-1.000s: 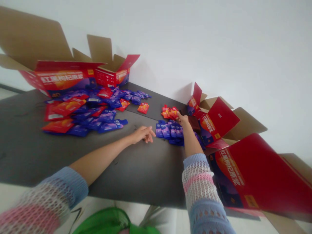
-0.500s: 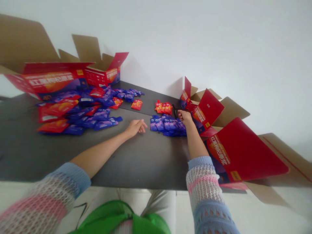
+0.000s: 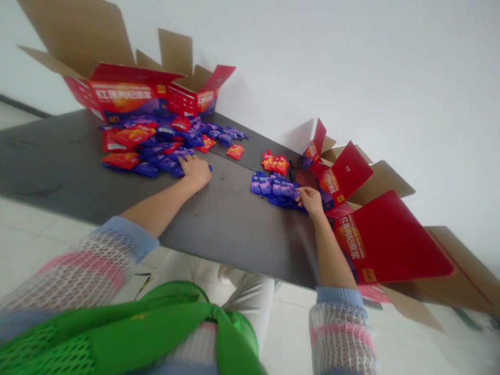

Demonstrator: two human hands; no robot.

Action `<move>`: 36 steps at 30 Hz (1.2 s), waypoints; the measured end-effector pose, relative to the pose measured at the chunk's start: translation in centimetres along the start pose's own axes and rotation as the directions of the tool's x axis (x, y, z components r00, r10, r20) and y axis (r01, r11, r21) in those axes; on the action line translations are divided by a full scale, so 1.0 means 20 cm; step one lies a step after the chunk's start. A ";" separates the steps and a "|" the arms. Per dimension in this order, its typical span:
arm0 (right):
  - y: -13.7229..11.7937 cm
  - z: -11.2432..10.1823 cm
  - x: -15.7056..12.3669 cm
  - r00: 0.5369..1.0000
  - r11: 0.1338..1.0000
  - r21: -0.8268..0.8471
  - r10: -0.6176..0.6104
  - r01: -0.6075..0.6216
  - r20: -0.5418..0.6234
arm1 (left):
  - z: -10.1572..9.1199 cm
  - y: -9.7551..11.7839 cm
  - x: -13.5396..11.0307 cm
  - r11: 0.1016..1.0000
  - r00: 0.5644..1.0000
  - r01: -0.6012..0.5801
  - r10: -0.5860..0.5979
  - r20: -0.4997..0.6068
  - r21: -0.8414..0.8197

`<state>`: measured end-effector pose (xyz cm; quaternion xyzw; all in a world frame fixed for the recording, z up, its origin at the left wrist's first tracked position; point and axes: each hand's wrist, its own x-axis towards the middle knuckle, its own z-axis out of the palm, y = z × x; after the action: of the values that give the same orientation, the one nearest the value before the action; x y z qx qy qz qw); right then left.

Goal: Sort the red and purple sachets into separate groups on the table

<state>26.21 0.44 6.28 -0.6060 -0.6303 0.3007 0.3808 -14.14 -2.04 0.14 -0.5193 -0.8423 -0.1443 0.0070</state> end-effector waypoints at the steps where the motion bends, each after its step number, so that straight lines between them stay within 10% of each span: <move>1: 0.00 0.01 -0.02 0.999 0.999 -0.029 -0.036 0.036 0.014 | 0.02 0.01 -0.02 0.999 1.000 -0.005 0.005 0.003 0.037; 13: -0.17 0.40 -0.42 0.874 0.791 -0.431 -0.256 0.435 0.413 | 0.02 0.12 -0.12 0.911 0.901 -0.408 0.413 -0.131 0.064; 20: -0.27 0.65 -0.56 0.704 0.623 -0.381 -0.422 0.683 0.572 | 0.10 0.30 0.09 0.950 0.940 -0.309 0.297 -0.167 -0.047; 24: -0.25 0.73 -0.55 0.705 0.617 -0.359 -0.517 0.700 0.486 | 0.15 0.45 0.22 0.971 0.960 -0.144 0.090 -0.265 -0.192; 29: -0.18 0.72 -0.53 0.743 0.642 -0.381 -0.519 0.665 0.423 | 0.17 0.54 0.36 0.924 0.988 0.009 -0.067 -0.138 -0.383; 36: -0.17 0.69 -0.50 0.854 0.791 -0.328 -0.452 0.517 0.256 | 0.16 0.49 0.37 0.848 0.996 -0.019 -0.028 -0.080 -0.529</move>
<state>12.44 -8.70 0.59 -0.4594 -0.8403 0.1116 0.2653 -8.52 9.39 0.60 -0.4925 -0.7702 -0.3925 -0.1008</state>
